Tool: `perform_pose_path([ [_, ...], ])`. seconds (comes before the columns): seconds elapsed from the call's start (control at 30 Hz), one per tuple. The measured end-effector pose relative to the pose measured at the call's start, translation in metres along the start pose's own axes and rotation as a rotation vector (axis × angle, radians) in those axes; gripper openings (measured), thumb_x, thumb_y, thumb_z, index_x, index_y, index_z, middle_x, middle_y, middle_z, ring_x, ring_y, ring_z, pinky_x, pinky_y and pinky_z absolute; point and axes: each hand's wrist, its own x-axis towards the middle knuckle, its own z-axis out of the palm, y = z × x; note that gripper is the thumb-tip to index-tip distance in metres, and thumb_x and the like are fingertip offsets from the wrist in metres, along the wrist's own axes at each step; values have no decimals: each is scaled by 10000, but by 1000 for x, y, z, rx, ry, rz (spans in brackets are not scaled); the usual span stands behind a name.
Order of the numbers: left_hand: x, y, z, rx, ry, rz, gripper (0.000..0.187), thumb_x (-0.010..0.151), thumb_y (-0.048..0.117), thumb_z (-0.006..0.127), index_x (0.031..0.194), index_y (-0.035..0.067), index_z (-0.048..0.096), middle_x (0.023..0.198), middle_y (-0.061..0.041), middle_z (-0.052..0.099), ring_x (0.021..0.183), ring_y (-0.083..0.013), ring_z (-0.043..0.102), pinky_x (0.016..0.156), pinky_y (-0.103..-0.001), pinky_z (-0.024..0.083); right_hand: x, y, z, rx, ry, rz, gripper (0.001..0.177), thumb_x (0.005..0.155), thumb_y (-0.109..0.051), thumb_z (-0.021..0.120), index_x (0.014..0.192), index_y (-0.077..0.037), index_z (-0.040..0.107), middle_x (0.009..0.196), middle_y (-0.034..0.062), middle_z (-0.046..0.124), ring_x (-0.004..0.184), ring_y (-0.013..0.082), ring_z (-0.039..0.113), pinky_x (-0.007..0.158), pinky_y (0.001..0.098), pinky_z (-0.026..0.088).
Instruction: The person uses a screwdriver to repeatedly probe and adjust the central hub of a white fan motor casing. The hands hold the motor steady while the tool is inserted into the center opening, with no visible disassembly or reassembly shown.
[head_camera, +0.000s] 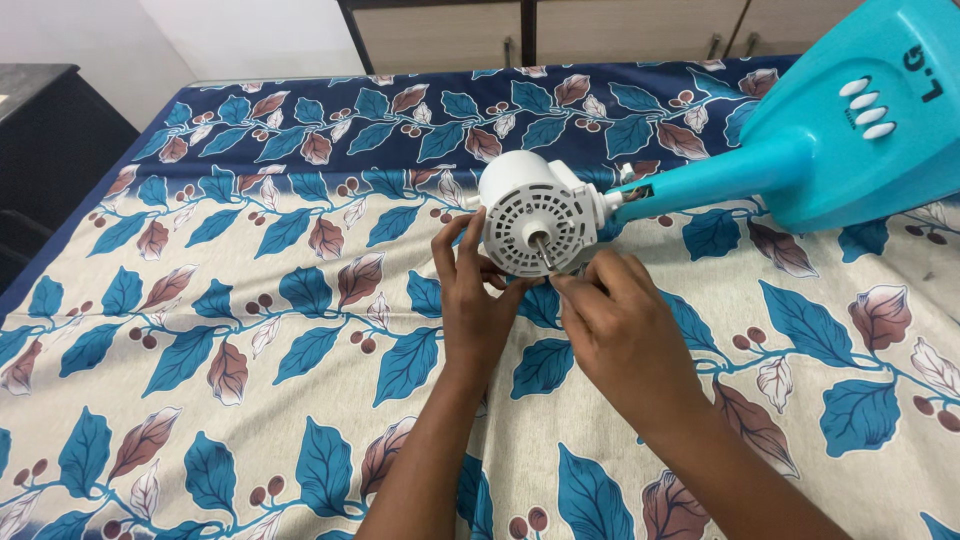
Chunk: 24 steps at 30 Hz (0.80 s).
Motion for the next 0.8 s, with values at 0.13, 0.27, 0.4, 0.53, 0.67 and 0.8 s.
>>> perform_pose_path([
  [0.13, -2, -1, 0, -11, -3, -1, 970, 670, -19, 930, 1507, 77, 451, 1472, -144, 413, 887, -139, 678, 718, -254, 622, -2, 3, 10, -13, -50, 89, 221, 926, -126, 700, 1048, 58, 715, 869, 158, 634, 755, 304, 658, 649, 419, 542],
  [0.27, -1, -1, 0, -15, 3, 9, 967, 671, -24, 928, 1508, 76, 454, 1472, -141, 414, 904, -137, 684, 722, -254, 622, -4, 8, 17, -27, -203, 292, 244, 995, -223, 658, 1001, 14, 715, 826, 162, 703, 653, 325, 696, 591, 431, 553],
  [0.4, 0, 1, 0, 10, 3, 23, 973, 672, 9, 948, 1507, 77, 454, 1461, -135, 415, 880, -127, 667, 718, -247, 621, -8, 10, 19, -68, -49, 109, 192, 963, -136, 660, 1044, 35, 695, 897, 156, 658, 741, 325, 695, 638, 419, 557],
  [0.53, 0, 2, -1, -11, -2, 4, 968, 671, -5, 938, 1506, 74, 454, 1469, -130, 416, 849, -120, 654, 709, -248, 618, -9, 11, 16, -47, 9, 66, 228, 928, -79, 644, 1117, 29, 708, 953, 154, 619, 753, 317, 700, 645, 407, 558],
  [0.67, 0, 2, -1, -10, -7, -1, 975, 668, -13, 933, 1511, 70, 451, 1471, -127, 414, 851, -119, 654, 711, -250, 618, -5, 11, 15, -5, -87, 224, 247, 908, -128, 680, 1079, 48, 707, 937, 172, 634, 635, 304, 690, 577, 411, 549],
  [0.8, 1, 1, 0, -2, -4, 3, 972, 660, -17, 933, 1503, 72, 456, 1466, -128, 411, 868, -122, 662, 724, -251, 621, -5, 11, 14, -12, -113, 267, 177, 963, -145, 667, 974, 27, 709, 917, 151, 656, 676, 315, 689, 606, 410, 550],
])
